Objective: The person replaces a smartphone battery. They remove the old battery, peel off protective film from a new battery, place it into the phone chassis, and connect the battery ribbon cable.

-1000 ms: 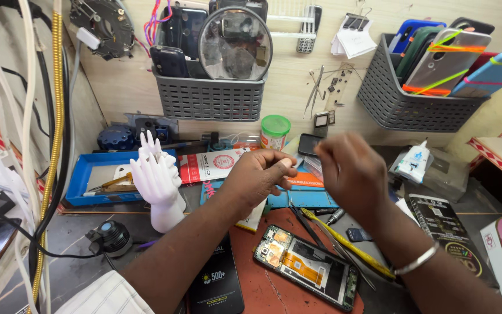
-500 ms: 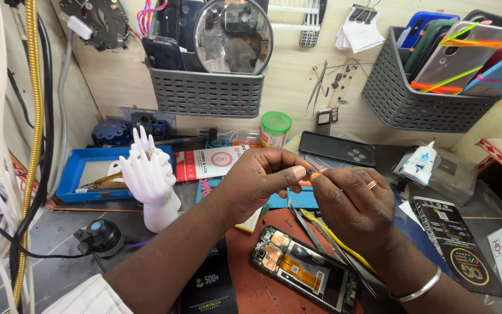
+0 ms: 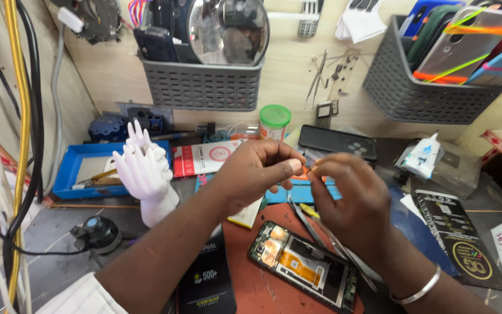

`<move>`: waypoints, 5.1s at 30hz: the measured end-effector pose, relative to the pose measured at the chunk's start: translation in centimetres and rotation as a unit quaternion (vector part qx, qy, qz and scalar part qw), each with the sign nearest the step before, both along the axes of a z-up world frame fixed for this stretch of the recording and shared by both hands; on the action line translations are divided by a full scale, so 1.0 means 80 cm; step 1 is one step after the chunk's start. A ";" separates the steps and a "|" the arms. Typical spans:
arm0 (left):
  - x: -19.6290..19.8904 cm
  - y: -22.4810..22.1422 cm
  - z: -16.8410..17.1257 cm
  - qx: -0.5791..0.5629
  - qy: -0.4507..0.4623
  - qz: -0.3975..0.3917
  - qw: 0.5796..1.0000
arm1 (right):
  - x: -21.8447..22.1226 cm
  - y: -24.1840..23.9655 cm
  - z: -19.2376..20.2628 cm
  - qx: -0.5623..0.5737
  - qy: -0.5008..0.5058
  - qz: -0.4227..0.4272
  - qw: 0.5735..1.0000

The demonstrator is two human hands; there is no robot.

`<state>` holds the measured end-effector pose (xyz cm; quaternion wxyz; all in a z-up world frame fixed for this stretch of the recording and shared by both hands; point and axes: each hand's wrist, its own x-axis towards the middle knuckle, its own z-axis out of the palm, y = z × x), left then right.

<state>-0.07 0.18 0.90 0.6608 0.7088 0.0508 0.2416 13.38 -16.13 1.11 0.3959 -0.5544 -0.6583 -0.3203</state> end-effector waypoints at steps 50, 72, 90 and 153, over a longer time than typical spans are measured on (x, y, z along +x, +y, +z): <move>-0.029 0.012 0.006 0.608 0.402 -0.003 0.684 | -0.046 0.019 -0.032 -0.442 0.104 0.077 0.888; -0.032 0.007 0.009 0.599 0.402 -0.003 0.693 | -0.041 0.012 -0.022 -0.467 -0.005 0.081 0.880; -0.033 0.006 0.010 0.588 0.403 -0.002 0.701 | -0.045 0.006 -0.010 -0.461 -0.023 0.109 0.880; -0.028 0.020 -0.006 0.595 0.338 0.011 0.729 | -0.028 0.001 -0.034 -0.517 0.066 0.109 0.847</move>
